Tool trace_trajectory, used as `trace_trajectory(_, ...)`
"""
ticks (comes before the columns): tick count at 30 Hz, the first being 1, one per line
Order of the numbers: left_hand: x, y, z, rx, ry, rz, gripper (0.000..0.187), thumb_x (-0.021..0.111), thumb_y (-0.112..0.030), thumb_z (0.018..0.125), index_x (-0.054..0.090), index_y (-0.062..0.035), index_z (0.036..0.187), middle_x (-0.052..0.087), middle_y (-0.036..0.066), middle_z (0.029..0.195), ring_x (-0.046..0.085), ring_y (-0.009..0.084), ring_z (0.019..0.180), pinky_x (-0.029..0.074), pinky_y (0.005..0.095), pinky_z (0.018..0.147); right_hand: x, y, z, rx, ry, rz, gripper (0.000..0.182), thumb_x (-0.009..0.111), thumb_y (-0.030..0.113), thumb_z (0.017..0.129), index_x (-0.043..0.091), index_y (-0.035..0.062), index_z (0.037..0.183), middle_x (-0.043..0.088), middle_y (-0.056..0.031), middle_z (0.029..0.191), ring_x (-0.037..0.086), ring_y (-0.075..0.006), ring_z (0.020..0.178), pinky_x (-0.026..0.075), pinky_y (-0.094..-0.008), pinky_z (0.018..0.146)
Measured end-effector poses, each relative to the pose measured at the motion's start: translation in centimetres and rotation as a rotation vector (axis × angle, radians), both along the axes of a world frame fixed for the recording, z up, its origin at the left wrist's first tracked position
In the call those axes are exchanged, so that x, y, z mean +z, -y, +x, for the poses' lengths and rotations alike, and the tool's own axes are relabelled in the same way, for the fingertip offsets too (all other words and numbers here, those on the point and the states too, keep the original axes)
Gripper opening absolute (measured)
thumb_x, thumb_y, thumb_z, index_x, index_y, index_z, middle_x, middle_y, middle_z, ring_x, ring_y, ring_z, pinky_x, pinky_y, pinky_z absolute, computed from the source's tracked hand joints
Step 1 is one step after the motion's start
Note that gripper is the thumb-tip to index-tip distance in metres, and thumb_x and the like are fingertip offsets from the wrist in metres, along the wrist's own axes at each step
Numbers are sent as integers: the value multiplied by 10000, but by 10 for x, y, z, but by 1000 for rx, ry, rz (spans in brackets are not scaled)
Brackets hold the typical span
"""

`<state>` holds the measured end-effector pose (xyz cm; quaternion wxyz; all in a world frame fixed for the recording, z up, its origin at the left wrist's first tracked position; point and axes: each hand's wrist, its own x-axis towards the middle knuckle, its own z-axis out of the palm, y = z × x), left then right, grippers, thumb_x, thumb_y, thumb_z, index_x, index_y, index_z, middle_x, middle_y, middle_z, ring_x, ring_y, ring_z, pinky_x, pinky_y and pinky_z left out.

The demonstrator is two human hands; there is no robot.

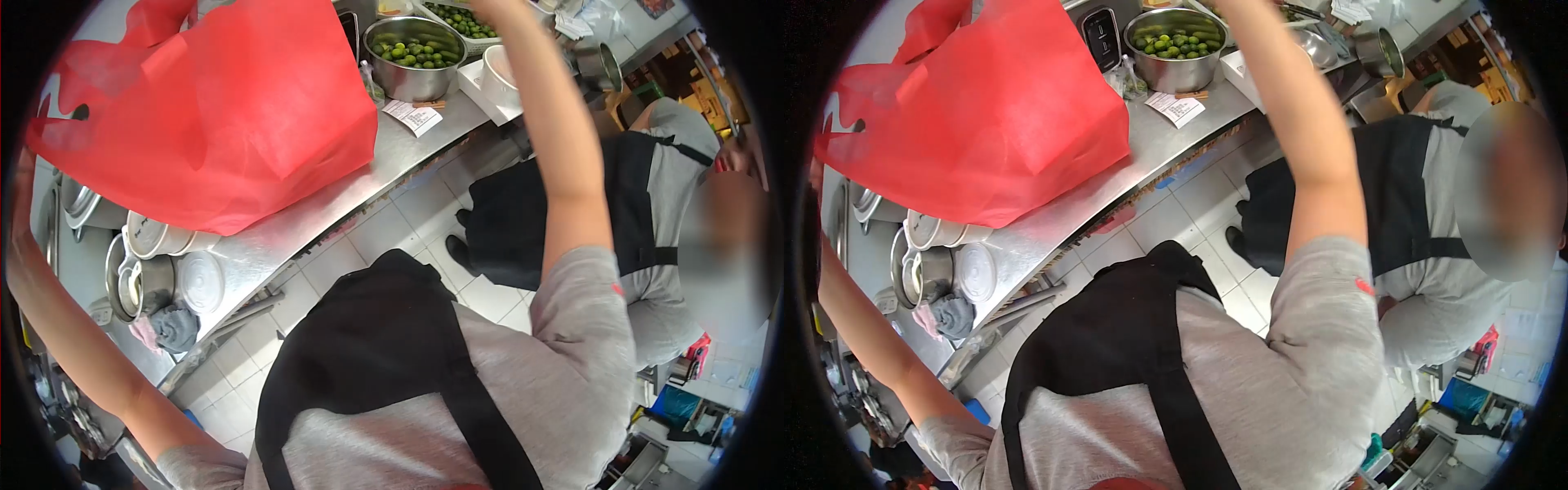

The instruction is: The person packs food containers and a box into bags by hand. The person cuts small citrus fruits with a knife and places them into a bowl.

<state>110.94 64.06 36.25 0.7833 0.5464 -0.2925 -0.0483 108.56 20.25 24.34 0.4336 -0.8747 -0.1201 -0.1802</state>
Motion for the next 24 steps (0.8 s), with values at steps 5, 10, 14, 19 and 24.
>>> trace_trajectory(5,-55,12,-71,754,693,331,513,559,-63,811,358,-21,1281,478,120,1199,463,236,1109,412,333,875,-270,39,-62,-265,-35,-322,202,524,135,822,595,21,973,598,-190,988,575,-373,892,469,-426,780)
trace_trajectory(10,-187,102,-124,68,698,643,408,535,-197,827,500,18,1172,554,171,1092,547,257,963,421,362,850,-300,10,-111,-350,11,-458,282,517,115,836,550,36,1105,497,-134,1228,441,-306,1172,323,-448,988)
trace_trajectory(14,-362,241,-91,-158,559,911,546,617,-197,783,425,-62,1276,321,176,1377,353,330,1230,310,414,998,-305,8,-115,-361,-3,-546,308,512,73,811,535,81,1117,482,-146,1245,433,-328,1180,332,-457,981)
trace_trajectory(19,-408,273,-64,-106,722,1122,660,636,-300,764,351,-177,1347,226,169,1428,252,350,1286,266,513,1002,-300,16,-117,-285,0,-634,320,487,39,795,547,119,1099,477,-169,1242,437,-346,1174,341,-483,966)
trace_trajectory(24,-412,266,-60,-146,755,1129,738,644,-428,728,322,-236,1364,204,155,1437,224,360,1293,229,582,997,-292,19,-115,-257,-26,-721,363,469,19,788,543,148,1119,472,-180,1234,444,-349,1167,366,-483,942)
